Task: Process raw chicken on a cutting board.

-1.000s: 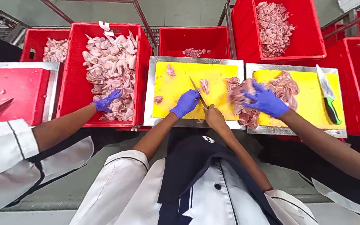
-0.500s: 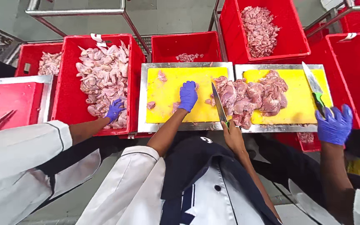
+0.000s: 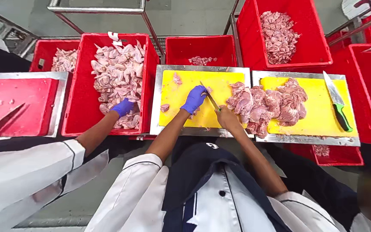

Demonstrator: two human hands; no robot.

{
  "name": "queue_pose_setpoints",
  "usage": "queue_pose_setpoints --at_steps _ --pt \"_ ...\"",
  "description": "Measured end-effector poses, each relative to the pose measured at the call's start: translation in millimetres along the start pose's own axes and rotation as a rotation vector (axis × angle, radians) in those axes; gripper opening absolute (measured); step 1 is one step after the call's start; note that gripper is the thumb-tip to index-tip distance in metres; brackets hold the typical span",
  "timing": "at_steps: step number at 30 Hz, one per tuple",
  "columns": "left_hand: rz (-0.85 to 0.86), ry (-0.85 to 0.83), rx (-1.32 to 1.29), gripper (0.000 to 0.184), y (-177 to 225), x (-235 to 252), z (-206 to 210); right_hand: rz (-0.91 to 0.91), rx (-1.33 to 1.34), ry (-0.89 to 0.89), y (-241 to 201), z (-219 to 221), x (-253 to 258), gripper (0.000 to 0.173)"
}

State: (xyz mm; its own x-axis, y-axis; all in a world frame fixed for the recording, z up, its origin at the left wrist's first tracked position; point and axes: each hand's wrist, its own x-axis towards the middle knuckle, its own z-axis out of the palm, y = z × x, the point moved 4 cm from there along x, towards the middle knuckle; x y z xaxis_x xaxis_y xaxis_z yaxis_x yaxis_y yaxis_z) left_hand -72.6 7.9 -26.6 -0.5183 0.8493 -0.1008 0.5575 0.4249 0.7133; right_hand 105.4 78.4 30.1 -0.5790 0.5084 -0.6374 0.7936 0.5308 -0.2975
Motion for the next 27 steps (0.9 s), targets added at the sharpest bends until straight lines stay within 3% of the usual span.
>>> queue_pose_setpoints --at_steps 3,5,10,13,15,18,22,24,27 --pt "0.019 -0.028 0.022 0.021 0 4 -2 0.006 0.021 0.053 -26 3 31 0.058" --pt "-0.038 -0.022 0.047 0.021 -1 1 -1 0.018 0.025 0.044 -20 12 19 0.057" --pt "-0.327 0.122 -0.025 0.032 4 4 -7 0.092 0.012 -0.047 52 36 -51 0.058" --pt "-0.228 0.172 -0.090 0.038 7 13 -2 0.066 0.107 -0.073 87 47 -75 0.056" --pt "-0.037 0.059 0.034 0.035 17 24 10 0.027 0.188 -0.018 103 52 -81 0.054" --pt "0.103 -0.213 0.268 0.030 27 29 15 0.045 0.192 -0.028 114 58 -90 0.056" --pt "0.113 -0.419 0.308 0.027 15 2 -39 0.062 0.149 -0.066 121 56 -89 0.055" --pt "0.110 -0.428 0.268 0.035 3 -39 -52 0.047 0.149 -0.074 124 57 -87 0.055" --pt "0.068 -0.433 0.303 0.067 -7 -93 -31 0.033 0.172 -0.100 126 60 -81 0.057"
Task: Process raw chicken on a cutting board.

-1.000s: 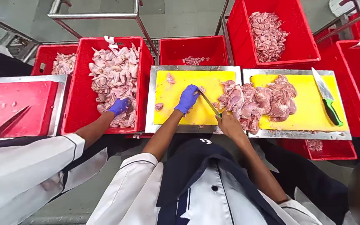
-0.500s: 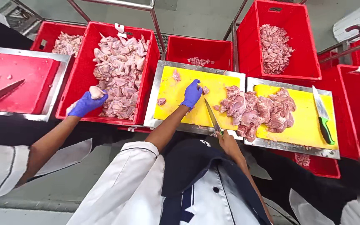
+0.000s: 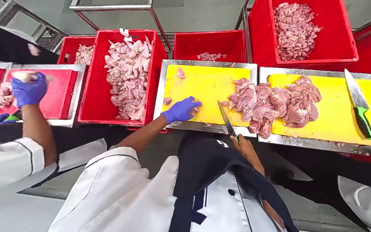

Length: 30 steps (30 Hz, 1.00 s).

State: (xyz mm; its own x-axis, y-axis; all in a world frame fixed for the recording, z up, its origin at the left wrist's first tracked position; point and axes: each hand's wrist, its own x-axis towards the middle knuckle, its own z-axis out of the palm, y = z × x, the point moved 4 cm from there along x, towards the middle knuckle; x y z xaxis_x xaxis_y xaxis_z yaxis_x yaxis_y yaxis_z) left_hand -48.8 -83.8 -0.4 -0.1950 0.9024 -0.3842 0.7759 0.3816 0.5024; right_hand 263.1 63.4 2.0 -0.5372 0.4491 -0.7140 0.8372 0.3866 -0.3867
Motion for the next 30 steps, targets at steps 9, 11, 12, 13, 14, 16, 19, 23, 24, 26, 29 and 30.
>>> queue_pose_setpoints --at_steps 9,11,12,13,14,16,19,23,24,26,29,30 --pt "-0.153 0.140 -0.011 0.036 19 8 28 -0.042 -0.006 -0.045 5 -11 11 0.057" --pt "-0.136 0.141 -0.052 0.034 23 14 26 -0.042 -0.004 -0.059 9 -10 9 0.057" --pt "-0.125 0.129 -0.082 0.035 26 17 23 -0.035 0.000 -0.066 12 -9 7 0.057" --pt "-0.124 0.089 -0.125 0.037 32 21 19 -0.030 0.007 -0.068 16 -6 5 0.057" --pt "-0.126 0.017 -0.178 0.039 39 25 13 -0.026 0.020 -0.069 20 -4 3 0.058" --pt "-0.101 -0.194 -0.313 0.036 60 33 1 -0.023 0.054 -0.072 31 0 -5 0.058" --pt "0.058 -0.526 -0.436 0.032 100 59 -18 -0.036 0.092 -0.064 45 5 -17 0.056" --pt "0.313 -0.359 -0.646 0.040 178 150 -79 -0.035 0.113 -0.055 57 8 -25 0.056" --pt "0.315 -0.157 -0.810 0.048 191 184 -92 -0.026 0.118 -0.063 57 9 -27 0.056" --pt "0.195 0.296 -1.204 0.058 204 247 -108 -0.019 0.124 -0.059 53 9 -32 0.055" --pt "0.055 0.536 -1.259 0.047 208 267 -107 0.008 0.097 -0.045 52 3 -36 0.056" --pt "0.070 0.493 -1.115 0.041 204 253 -99 0.009 0.105 -0.029 53 2 -36 0.057"
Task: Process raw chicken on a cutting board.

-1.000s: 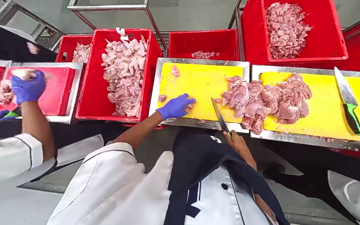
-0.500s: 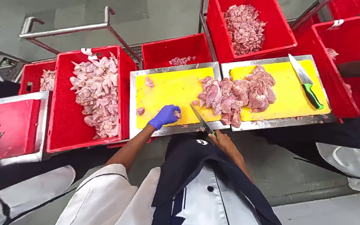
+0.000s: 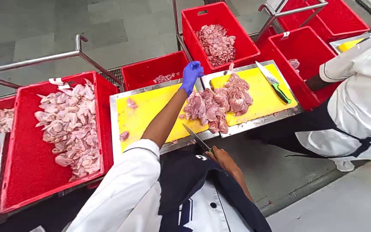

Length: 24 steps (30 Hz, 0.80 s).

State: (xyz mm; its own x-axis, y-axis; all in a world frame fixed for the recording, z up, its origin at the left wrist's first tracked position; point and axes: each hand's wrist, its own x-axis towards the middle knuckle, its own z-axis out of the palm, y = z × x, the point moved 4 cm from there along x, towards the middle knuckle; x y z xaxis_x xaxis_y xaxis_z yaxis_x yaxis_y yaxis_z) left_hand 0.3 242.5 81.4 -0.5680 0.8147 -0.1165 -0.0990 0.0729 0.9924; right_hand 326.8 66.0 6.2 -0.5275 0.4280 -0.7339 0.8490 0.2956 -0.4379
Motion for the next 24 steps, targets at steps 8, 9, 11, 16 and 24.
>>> queue_pose_setpoints --at_steps 8,9,11,16,24 --pt "0.041 -0.357 0.925 0.040 -101 -140 -119 0.019 0.072 -0.015 -3 16 3 0.057" --pt "0.102 -0.418 0.941 0.034 -112 -151 -121 0.017 0.064 -0.024 -4 15 3 0.058" --pt "0.208 -0.471 0.955 0.023 -122 -162 -116 0.019 0.038 -0.035 -6 9 3 0.058" --pt "0.136 -0.445 0.965 0.020 -121 -167 -120 0.036 -0.049 -0.036 -9 -3 0 0.057" --pt "-0.082 -0.055 0.438 0.017 -77 -216 -224 0.025 -0.064 0.032 -21 1 2 0.055"
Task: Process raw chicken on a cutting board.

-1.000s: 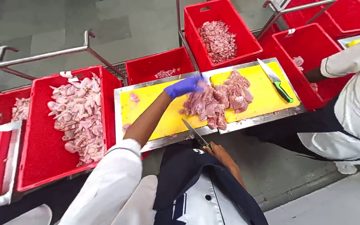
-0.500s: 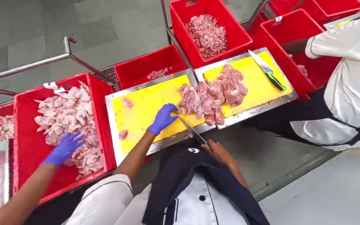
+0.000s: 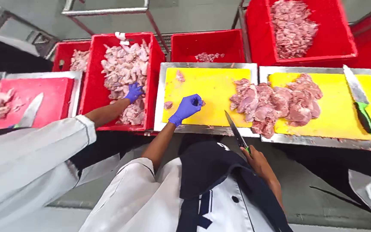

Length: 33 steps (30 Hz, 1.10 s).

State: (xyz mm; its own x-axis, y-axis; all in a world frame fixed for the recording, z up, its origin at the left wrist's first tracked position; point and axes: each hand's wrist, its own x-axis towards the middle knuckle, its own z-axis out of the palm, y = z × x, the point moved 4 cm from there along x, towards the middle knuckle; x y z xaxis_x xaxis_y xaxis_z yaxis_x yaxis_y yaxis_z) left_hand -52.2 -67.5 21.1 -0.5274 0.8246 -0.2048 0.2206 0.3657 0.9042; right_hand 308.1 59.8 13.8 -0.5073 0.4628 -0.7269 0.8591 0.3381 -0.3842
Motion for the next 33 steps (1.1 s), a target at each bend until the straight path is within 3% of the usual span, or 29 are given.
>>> queue_pose_setpoints --at_steps 5,10,12,16,18,22,24,26,30,33 --pt "0.035 0.121 -0.391 0.014 6 -31 -53 0.013 -0.008 0.026 -19 1 6 0.054" --pt "0.113 0.089 -0.628 0.013 5 -46 -81 0.015 -0.062 0.038 -25 -5 10 0.055" --pt "0.105 0.108 -0.495 0.012 -7 -58 -95 0.006 -0.078 0.052 -25 -7 11 0.054" --pt "-0.158 0.048 0.395 0.027 -62 -74 -110 0.015 -0.096 0.031 -31 -7 16 0.051" --pt "-0.129 0.119 0.440 0.025 -78 -79 -112 0.016 -0.101 0.026 -35 -8 19 0.051" --pt "-0.051 0.416 0.334 0.021 -64 -76 -112 0.004 -0.123 0.041 -32 -12 21 0.051" --pt "-0.090 0.417 0.323 0.020 -53 -64 -101 -0.029 -0.133 0.051 -35 -13 25 0.050" --pt "-0.018 0.366 0.265 0.019 -32 -43 -68 -0.041 -0.129 0.051 -35 -13 26 0.051" --pt "0.111 0.076 0.107 0.023 29 4 48 -0.013 -0.127 0.021 -25 -18 25 0.055" --pt "0.108 -0.060 0.198 0.033 66 33 120 -0.015 -0.123 0.007 -24 -14 24 0.055"
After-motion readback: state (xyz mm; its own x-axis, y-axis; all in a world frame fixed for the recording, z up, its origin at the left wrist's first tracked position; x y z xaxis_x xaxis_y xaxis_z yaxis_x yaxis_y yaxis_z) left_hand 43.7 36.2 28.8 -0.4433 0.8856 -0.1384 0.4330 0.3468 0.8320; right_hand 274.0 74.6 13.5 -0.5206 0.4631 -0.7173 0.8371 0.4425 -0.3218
